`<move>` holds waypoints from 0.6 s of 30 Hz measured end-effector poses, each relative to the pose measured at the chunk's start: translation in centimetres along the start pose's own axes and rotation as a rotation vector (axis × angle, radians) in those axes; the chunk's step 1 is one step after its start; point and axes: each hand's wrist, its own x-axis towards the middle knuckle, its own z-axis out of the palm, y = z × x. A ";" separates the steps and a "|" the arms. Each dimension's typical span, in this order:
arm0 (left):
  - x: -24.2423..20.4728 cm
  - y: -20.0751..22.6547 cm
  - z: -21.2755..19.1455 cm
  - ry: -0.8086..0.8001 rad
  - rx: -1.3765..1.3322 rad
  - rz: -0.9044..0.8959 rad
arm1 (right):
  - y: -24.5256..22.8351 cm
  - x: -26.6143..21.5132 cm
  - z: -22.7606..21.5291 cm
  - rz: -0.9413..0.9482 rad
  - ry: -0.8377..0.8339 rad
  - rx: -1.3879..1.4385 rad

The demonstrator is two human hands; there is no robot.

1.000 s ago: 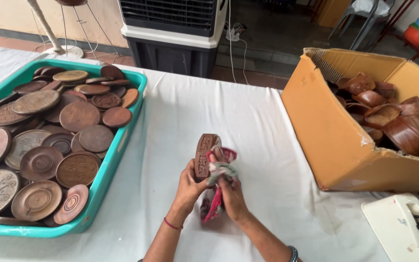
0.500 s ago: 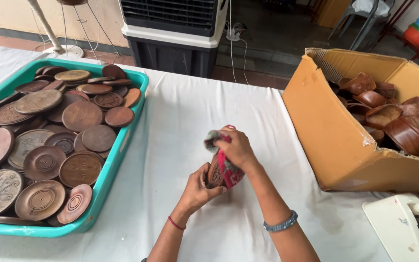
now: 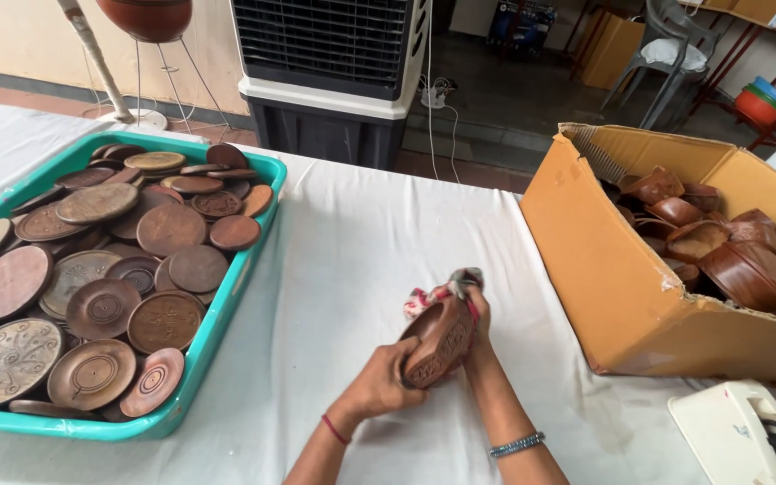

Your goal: Cleaning and polishing small wooden bowls and decorative carved disks with a cloth.

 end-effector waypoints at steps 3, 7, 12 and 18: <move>0.1 0.2 0.6 0.040 0.132 0.038 | -1.3 -0.4 0.2 -0.280 0.038 -0.202; 0.6 0.1 1.0 0.261 0.463 0.219 | -3.6 -3.1 3.5 -0.536 0.058 -0.460; 0.4 1.8 0.9 0.311 0.304 0.032 | -3.9 -6.0 8.8 -0.985 -0.025 -1.037; 0.4 -0.8 0.9 0.391 -0.017 0.086 | -3.3 -8.8 14.2 -1.149 -0.128 -1.523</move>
